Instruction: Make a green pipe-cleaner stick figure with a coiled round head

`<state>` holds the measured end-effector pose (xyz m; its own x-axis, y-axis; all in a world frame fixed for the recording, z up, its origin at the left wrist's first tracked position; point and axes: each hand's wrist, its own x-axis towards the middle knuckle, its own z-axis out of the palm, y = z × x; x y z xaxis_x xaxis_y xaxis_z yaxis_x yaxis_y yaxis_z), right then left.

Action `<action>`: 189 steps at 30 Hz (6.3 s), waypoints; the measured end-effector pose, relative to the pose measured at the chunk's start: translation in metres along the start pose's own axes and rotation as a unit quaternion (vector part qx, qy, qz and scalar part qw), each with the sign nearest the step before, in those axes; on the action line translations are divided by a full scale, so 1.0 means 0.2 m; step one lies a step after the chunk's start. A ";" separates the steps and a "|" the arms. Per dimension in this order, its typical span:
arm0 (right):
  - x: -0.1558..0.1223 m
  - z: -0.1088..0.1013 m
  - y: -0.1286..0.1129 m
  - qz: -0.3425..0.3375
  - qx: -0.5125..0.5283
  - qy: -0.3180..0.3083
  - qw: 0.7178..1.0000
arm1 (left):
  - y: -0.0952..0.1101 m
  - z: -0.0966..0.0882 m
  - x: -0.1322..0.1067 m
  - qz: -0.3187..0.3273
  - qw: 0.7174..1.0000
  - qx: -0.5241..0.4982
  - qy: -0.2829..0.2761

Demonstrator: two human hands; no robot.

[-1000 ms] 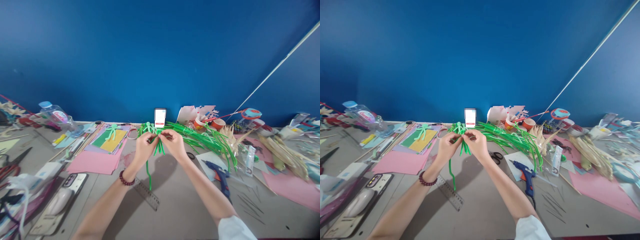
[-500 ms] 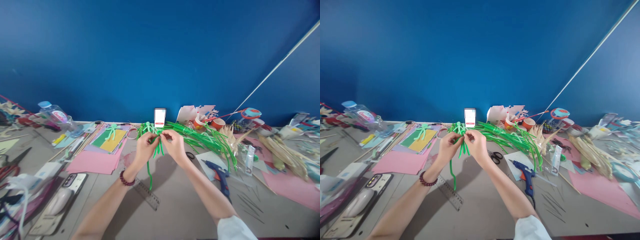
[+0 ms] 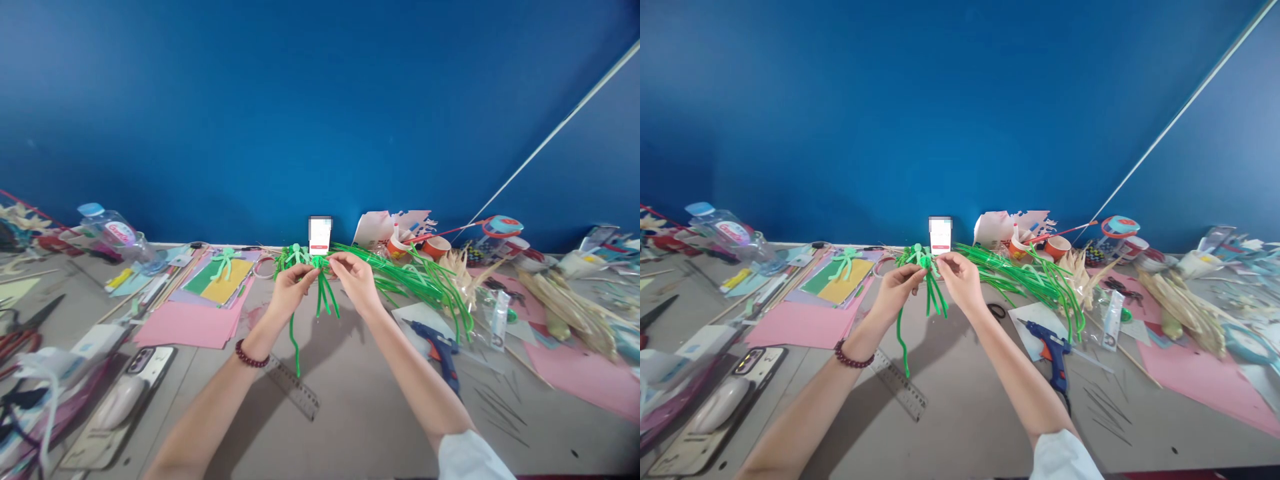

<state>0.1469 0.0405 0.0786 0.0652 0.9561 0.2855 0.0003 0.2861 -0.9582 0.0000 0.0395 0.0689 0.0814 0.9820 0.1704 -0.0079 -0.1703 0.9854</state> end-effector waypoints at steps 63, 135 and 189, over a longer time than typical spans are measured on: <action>0.00 0.01 0.00 0.152 0.175 -0.059 0.971 | -0.02 0.02 -0.06 0.307 0.867 0.382 0.092; 0.03 -0.17 -0.13 -0.170 -0.138 -0.217 0.951 | 0.01 -0.04 -0.02 0.375 0.883 0.280 -0.041; -0.02 -0.06 -0.07 -0.179 -0.122 -0.092 0.972 | 0.05 -0.01 -0.06 0.404 0.868 0.270 0.103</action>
<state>0.1586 0.0325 0.0911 -0.1619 0.7991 0.5789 0.2276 0.6011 -0.7661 -0.0032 0.0254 0.0768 0.0861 0.5092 0.8563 0.4939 -0.7683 0.4072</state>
